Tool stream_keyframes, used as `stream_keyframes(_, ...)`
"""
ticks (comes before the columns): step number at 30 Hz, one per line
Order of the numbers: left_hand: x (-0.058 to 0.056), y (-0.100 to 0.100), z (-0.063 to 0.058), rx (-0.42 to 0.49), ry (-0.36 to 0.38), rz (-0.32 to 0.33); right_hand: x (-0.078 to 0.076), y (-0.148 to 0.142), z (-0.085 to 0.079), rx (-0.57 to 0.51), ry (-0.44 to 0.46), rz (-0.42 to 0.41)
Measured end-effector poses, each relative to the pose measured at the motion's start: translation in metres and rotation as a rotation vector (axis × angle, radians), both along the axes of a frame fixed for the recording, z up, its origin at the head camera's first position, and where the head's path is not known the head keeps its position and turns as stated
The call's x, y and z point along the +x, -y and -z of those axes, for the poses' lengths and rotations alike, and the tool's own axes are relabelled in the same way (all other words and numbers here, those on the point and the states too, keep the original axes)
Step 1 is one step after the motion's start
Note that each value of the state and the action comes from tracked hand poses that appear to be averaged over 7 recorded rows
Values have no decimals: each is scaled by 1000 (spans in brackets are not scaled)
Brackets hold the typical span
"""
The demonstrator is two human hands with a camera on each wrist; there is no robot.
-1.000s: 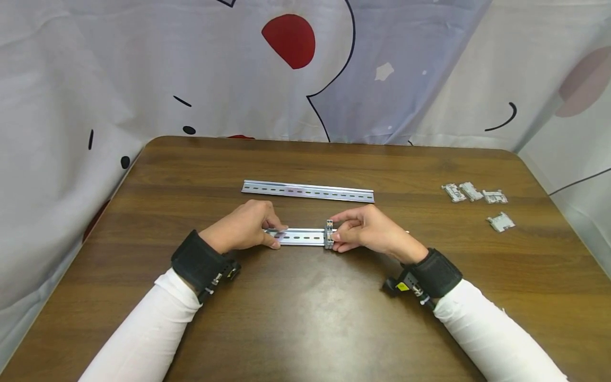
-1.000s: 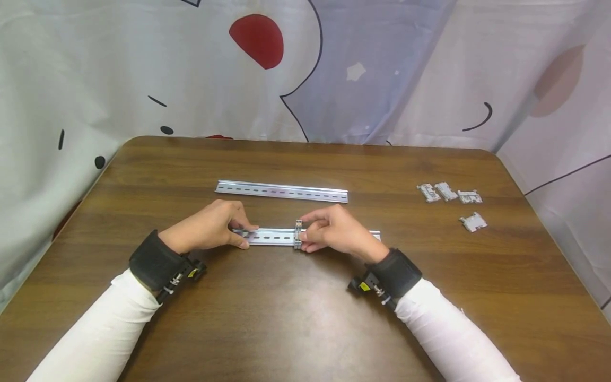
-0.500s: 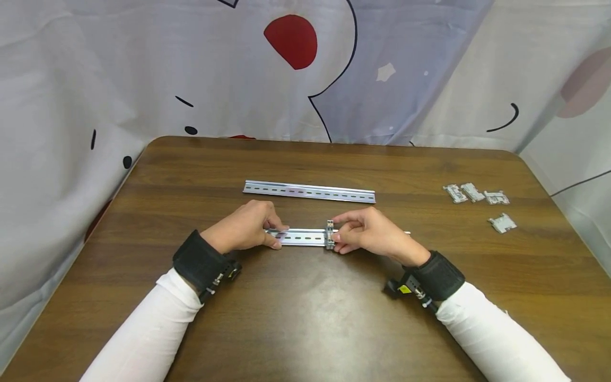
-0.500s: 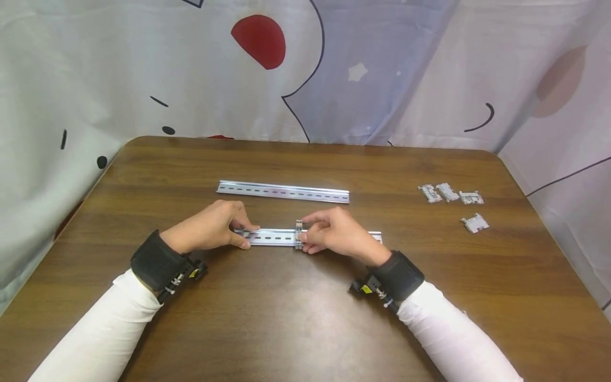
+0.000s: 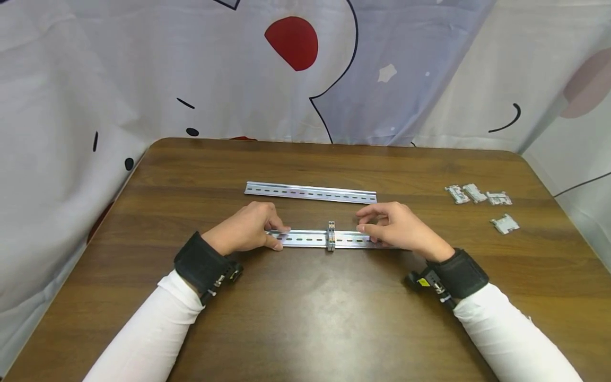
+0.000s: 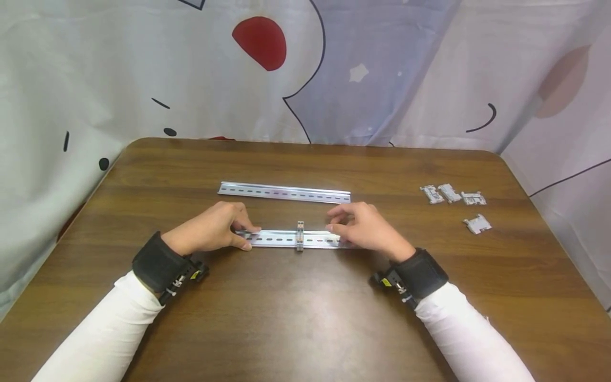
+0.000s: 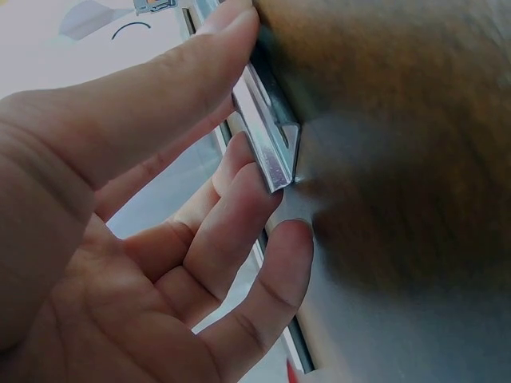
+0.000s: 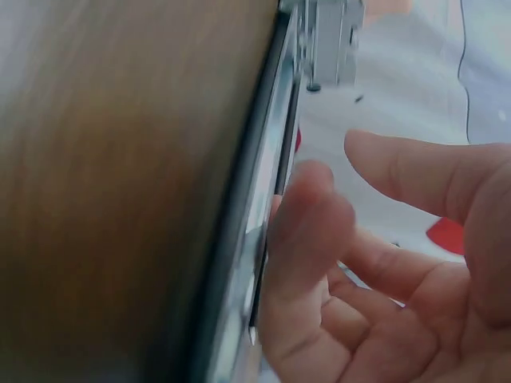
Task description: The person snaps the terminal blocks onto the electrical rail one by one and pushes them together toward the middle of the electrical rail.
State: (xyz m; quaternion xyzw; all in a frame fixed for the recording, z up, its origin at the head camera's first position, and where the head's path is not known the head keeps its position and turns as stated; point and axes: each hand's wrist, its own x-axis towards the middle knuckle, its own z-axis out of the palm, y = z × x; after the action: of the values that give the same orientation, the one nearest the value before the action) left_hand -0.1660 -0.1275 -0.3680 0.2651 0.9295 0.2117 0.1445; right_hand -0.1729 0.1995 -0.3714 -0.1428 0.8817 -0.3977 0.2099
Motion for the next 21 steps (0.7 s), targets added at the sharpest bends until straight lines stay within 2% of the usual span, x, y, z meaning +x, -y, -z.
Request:
stream_keyframes(5,0,0,0,-3,-6,1,-4,-21,-5,150,-104,10)
stream_keyframes(11,0,0,0,2,4,-5,-8,-61,-13,359,-231,22)
stream_keyframes(17,-1,1,3,5,4,2,-8,-108,-20,520,-225,43)
stream_keyframes(21,-2,1,3,10,-2,2,-12,-136,-23,565,-196,71)
